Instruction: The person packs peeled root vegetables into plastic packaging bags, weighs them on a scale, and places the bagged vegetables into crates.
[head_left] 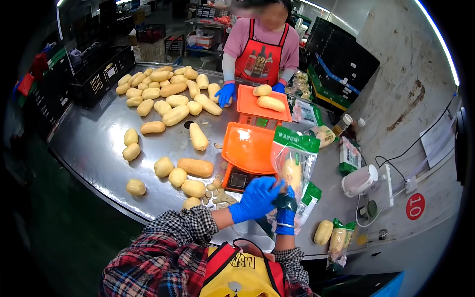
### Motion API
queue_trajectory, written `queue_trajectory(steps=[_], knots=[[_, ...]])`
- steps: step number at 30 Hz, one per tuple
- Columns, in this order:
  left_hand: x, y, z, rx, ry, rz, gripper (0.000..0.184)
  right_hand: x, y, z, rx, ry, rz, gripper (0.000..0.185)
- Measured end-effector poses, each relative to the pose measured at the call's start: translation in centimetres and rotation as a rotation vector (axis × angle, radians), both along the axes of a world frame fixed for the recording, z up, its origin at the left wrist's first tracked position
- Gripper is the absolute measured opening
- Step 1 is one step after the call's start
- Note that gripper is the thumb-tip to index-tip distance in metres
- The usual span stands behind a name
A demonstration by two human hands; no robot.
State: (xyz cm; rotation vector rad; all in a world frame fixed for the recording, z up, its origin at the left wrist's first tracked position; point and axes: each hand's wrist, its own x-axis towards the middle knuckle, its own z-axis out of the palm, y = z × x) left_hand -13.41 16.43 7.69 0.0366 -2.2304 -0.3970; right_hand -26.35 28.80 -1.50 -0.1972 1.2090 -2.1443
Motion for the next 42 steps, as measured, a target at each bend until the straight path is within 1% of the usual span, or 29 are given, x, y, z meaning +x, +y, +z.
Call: queue_trajectory(steps=[1, 2, 4, 5, 7, 8, 9, 10, 11, 13, 14, 16, 17, 18, 20, 21, 22, 23, 24, 26, 27, 28, 29, 31, 32, 34, 37, 42], knots=[[0.1, -0.9, -0.5, -0.072, 0.049, 0.134, 0.085, 1.9, -1.2, 2.0, 0.024, 0.040, -0.100, 0.036], [0.3, -1.3, -0.5, -0.031, -0.153, 0.185, 0.089, 3.7, -2.7, 4.3, 0.049, 0.082, -0.199, 0.036], [0.9, -1.5, -0.5, 0.061, -0.560, 0.289, 0.095, 3.5, -3.8, 3.0, 0.035, 0.135, -0.181, 0.034], [0.5, -1.8, -1.6, 0.103, -0.518, 0.260, 0.097, 3.0, -4.5, 2.2, 0.025, 0.167, -0.171, 0.033], [0.0, -2.1, -3.0, 0.053, -0.523, 0.212, 0.095, 0.7, -5.8, 0.0, 0.142, 0.279, -0.187, 0.032], [-0.1, -2.3, -2.7, 0.026, -0.526, 0.184, 0.093, -0.3, -6.5, -0.5, 0.199, 0.333, -0.199, 0.032], [-0.1, -2.2, -2.2, 0.035, -0.426, 0.103, 0.089, -1.0, -6.3, -1.0, 0.407, 0.650, -0.108, 0.029], [-0.2, -2.2, -1.7, 0.027, -0.404, 0.087, 0.088, -1.1, -6.4, -0.4, 0.655, 1.019, -0.072, 0.028], [-0.3, -1.9, -1.4, 0.022, -0.389, 0.059, 0.086, -1.3, -6.4, 0.2, 0.830, 1.346, -0.097, 0.027], [-0.6, -1.7, -1.2, 0.031, -0.323, 0.023, 0.080, -0.9, -6.8, 2.0, 0.943, 1.503, -0.095, 0.025], [-0.8, -2.2, -1.4, 0.035, -0.282, -0.021, 0.084, -0.7, -6.8, 2.8, 1.094, 1.426, 0.026, 0.024], [-1.0, -3.1, -1.9, 0.122, -0.333, -0.045, 0.084, -1.4, -7.1, 2.4, 1.191, 1.296, 0.061, 0.025], [-1.1, -3.4, -1.5, 0.150, -0.353, -0.037, 0.084, -3.5, -7.4, -1.9, 1.021, 1.363, -0.098, 0.025], [-0.8, -3.4, -1.2, 0.177, -0.370, -0.020, 0.085, -4.6, -7.8, -4.2, 0.836, 1.426, -0.252, 0.026], [-1.4, -3.6, -2.0, 0.169, -0.373, 0.039, 0.086, -4.6, -9.0, -5.6, 0.624, 1.066, -0.156, 0.028], [-1.5, -3.6, -2.6, 0.142, -0.360, 0.028, 0.086, -4.6, -9.5, -6.4, 0.524, 0.884, -0.140, 0.030], [-1.5, -3.5, -3.1, 0.118, -0.353, 0.016, 0.085, -3.0, -8.8, -2.5, 0.731, 1.198, -0.104, 0.030], [-1.4, -3.2, -3.5, 0.069, -0.362, -0.002, 0.083, -1.3, -8.0, 1.6, 0.922, 1.516, -0.122, 0.030], [-1.0, -2.9, -3.7, 0.067, -0.282, -0.061, 0.083, -0.8, -8.0, 2.3, 0.948, 1.559, -0.133, 0.030], [-0.4, -2.8, -3.4, 0.071, -0.310, -0.089, 0.083, -0.9, -8.1, 1.6, 0.879, 1.465, -0.160, 0.029], [-0.3, -2.8, -4.4, 0.053, -0.412, -0.009, 0.087, -1.2, -8.1, 1.1, 0.831, 1.397, -0.182, 0.029], [-0.2, -3.3, -3.8, 0.056, -0.286, -0.064, 0.086, -1.4, -8.1, 0.8, 0.772, 1.309, -0.195, 0.029], [-0.3, -3.5, -4.1, 0.062, -0.226, -0.051, 0.084, -1.7, -8.6, 0.6, 0.720, 1.225, -0.210, 0.029], [-0.1, -3.6, -3.3, 0.133, -0.243, -0.064, 0.081, -2.1, -9.3, 0.8, 0.643, 1.107, -0.228, 0.029], [0.2, -3.7, -2.6, 0.133, -0.336, -0.018, 0.081, -2.3, -9.6, 0.7, 0.617, 1.074, -0.235, 0.029], [0.4, -4.1, -2.8, 0.112, -0.375, 0.030, 0.082, -2.4, -10.1, 0.7, 0.587, 1.026, -0.242, 0.028], [0.1, -4.5, -3.8, 0.121, -0.269, 0.013, 0.083, -2.7, -10.5, 0.4, 0.565, 0.979, -0.243, 0.028], [0.4, -4.7, -4.1, 0.155, -0.366, 0.006, 0.083, -3.5, -10.4, -0.5, 0.551, 0.949, -0.234, 0.027]])
